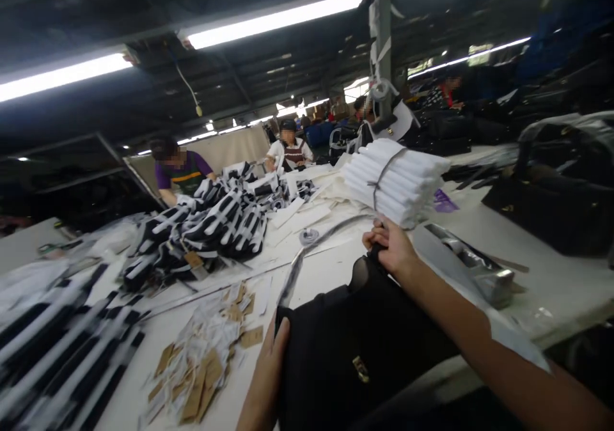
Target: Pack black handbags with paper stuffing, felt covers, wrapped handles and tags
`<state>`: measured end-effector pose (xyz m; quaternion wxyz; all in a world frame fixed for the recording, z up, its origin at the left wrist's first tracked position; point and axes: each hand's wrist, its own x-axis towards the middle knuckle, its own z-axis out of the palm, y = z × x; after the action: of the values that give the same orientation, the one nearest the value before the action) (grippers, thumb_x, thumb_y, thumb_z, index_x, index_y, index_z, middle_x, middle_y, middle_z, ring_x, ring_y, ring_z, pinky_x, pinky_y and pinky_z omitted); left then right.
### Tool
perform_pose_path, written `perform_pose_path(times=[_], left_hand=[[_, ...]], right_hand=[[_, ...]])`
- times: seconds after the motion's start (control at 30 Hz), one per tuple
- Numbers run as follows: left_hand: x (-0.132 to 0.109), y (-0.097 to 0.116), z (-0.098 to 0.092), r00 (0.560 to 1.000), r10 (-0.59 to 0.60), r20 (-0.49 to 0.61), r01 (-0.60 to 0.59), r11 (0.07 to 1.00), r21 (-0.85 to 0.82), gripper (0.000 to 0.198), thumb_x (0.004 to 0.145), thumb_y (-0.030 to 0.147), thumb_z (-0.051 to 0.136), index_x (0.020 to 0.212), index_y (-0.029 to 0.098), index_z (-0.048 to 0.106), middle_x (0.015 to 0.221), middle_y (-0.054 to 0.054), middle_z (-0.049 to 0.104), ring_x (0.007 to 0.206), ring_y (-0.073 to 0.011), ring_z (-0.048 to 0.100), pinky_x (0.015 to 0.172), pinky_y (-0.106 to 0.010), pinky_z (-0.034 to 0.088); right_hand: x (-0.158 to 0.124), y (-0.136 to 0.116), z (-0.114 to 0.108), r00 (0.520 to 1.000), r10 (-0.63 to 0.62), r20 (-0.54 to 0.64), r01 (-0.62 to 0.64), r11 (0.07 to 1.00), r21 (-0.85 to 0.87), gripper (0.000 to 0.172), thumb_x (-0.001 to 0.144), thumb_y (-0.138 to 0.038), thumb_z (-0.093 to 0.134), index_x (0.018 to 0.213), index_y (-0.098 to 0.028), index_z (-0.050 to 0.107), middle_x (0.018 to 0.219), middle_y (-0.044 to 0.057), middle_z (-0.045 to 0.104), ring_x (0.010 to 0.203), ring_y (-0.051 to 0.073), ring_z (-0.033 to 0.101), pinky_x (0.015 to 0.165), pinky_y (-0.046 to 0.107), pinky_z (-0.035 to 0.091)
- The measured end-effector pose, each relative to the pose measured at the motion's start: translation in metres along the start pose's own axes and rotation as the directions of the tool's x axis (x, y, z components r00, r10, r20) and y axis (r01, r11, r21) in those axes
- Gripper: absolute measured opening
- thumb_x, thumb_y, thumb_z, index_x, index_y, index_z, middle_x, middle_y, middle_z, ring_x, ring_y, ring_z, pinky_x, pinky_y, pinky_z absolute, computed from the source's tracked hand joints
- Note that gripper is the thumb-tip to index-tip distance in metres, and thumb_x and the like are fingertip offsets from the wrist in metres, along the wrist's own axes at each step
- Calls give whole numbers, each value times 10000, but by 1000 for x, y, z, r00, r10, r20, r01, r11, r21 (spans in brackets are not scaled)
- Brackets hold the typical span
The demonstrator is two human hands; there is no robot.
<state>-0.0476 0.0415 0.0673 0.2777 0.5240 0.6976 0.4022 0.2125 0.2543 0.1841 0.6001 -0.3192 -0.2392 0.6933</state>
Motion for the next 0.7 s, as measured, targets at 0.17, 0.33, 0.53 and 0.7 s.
perform_pose_path(times=[0.17,0.33,0.53,0.7], left_hand=[[-6,-7,-7,962,-260,-84,258,965,-37,668,977,620,365,1526,240,341,1504,-125,493,1385,-283,467,1123,-457,417],[-10,10,-20,983,-41,-182,58,994,89,582,992,552,392,1487,247,424,1524,-92,474,1423,-255,415,1187,-442,325],[-15,55,-9,858,328,396,-497,729,471,831,799,608,703,1509,320,379,1583,-80,375,1462,-330,331,1187,-578,284],[-5,47,12,798,275,536,-582,583,567,990,719,474,834,1538,332,296,1595,-116,341,1446,-367,351,1136,-622,340]], right_hand=[[33,78,-33,990,141,-4,-135,935,-328,319,972,-353,559,699,-201,500,435,-98,418,367,67,459,639,253,585],[26,66,-61,993,59,98,20,750,-661,312,758,-321,799,1034,-212,703,1216,110,694,1235,303,591,1148,489,373],[-40,36,-64,435,369,821,852,126,-508,560,927,-521,578,1425,-265,546,1488,66,516,1406,289,434,1210,499,288],[-69,63,-87,307,505,807,947,-76,-313,938,781,-350,773,1571,-236,282,1586,121,345,1445,350,352,1178,568,323]])
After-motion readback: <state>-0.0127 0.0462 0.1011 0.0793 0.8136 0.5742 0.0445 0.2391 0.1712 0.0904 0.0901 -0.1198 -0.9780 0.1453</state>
